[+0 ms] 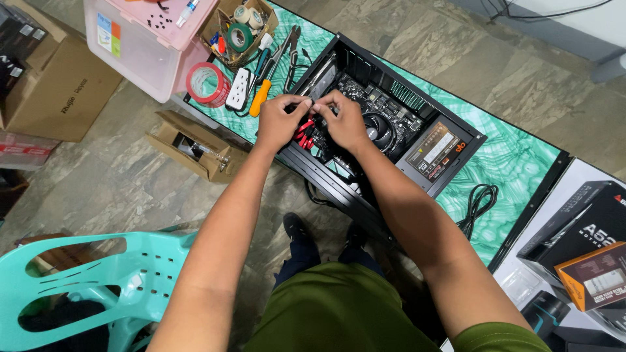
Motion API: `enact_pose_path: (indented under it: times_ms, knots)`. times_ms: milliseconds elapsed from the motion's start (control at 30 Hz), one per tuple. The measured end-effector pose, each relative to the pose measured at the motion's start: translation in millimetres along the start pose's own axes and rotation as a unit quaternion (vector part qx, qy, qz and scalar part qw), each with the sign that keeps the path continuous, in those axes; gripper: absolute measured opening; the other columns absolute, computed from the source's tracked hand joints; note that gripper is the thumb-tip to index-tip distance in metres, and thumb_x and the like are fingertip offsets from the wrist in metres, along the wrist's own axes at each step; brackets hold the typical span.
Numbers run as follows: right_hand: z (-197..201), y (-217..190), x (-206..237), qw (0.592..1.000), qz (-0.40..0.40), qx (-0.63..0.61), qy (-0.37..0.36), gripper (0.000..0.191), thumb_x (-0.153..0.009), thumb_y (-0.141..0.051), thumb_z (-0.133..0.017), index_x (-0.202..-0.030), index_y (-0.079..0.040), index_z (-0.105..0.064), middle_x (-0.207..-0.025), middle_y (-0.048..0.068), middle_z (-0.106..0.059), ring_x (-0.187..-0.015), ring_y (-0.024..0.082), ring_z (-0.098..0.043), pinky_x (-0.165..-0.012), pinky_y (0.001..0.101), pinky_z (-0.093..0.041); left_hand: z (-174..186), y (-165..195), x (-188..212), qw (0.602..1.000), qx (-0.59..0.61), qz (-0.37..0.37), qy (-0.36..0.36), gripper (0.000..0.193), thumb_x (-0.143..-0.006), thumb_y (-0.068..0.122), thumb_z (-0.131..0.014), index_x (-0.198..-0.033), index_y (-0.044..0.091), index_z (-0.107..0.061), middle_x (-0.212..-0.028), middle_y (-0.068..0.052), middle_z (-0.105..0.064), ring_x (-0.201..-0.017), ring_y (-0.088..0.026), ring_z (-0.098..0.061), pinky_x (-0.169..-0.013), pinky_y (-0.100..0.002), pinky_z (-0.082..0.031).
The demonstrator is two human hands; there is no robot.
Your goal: The person works inside an open desktop computer case on a workbench, connecting and routing cables and small connectors by hand, using pliers and a screwdriver to secure parts, then repositioning the case and closing its side panel at the end.
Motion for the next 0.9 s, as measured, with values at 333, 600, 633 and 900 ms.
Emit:
enact_pose_path:
  times_ms: [333,600,633,900]
  knots:
    - [0,-19,5,0.996,-0.017,0.09,0.014,0.01,-0.095,-0.01,-0.071,-0.096,-0.001,-0.067,-0.09,0.009,-0.07,-0.06,0.016,-0.056,-0.055,0.0281,-0.045,-1,-7,-2,1.0,0.01,0.017,-0.01,0.02,-0.086,0.02,-0.078,-0.098,0.004,-0.081,-0.091,-0.012,-0.078,-0.083,-0.019,-0.075,-0.079,-0.03,-0.058]
    - [5,-6,-3,0.999,-0.013,0.027,-0.014,0.01,-0.097,-0.009,-0.068,-0.1,0.0,-0.068,-0.09,0.009,-0.071,-0.082,0.015,-0.069,-0.078,0.0295,-0.054,2,-1,-1,0.999,-0.013,0.003,-0.029,0.024,-0.083,0.022,-0.084,-0.1,0.005,-0.082,-0.091,-0.012,-0.077,-0.085,-0.02,-0.073,-0.079,-0.03,-0.056]
    - [5,-5,-3,0.999,-0.018,0.022,-0.02,0.01,-0.096,-0.009,-0.068,-0.1,0.0,-0.069,-0.09,0.009,-0.071,-0.083,0.015,-0.07,-0.079,0.0299,-0.054,2,1,-1,1.0,-0.007,-0.004,-0.027,0.023,-0.083,0.021,-0.084,-0.1,0.005,-0.082,-0.091,-0.012,-0.078,-0.085,-0.02,-0.073,-0.079,-0.03,-0.056]
    - [8,-25,-3,0.987,0.086,0.13,-0.025,0.008,-0.095,-0.004,-0.067,-0.1,-0.001,-0.072,-0.091,0.013,-0.069,-0.09,0.031,-0.063,-0.082,0.0386,-0.051,6,4,0,1.0,-0.021,0.014,-0.015,0.022,-0.081,0.02,-0.086,-0.095,0.004,-0.082,-0.089,-0.012,-0.077,-0.079,-0.018,-0.073,-0.074,-0.029,-0.055]
Point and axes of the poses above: each hand's wrist, its own x-axis away from the middle knuckle, its own z-axis out of the back of the hand, y = z × x, the point moved 3 cm from there along -x, towards the middle knuckle
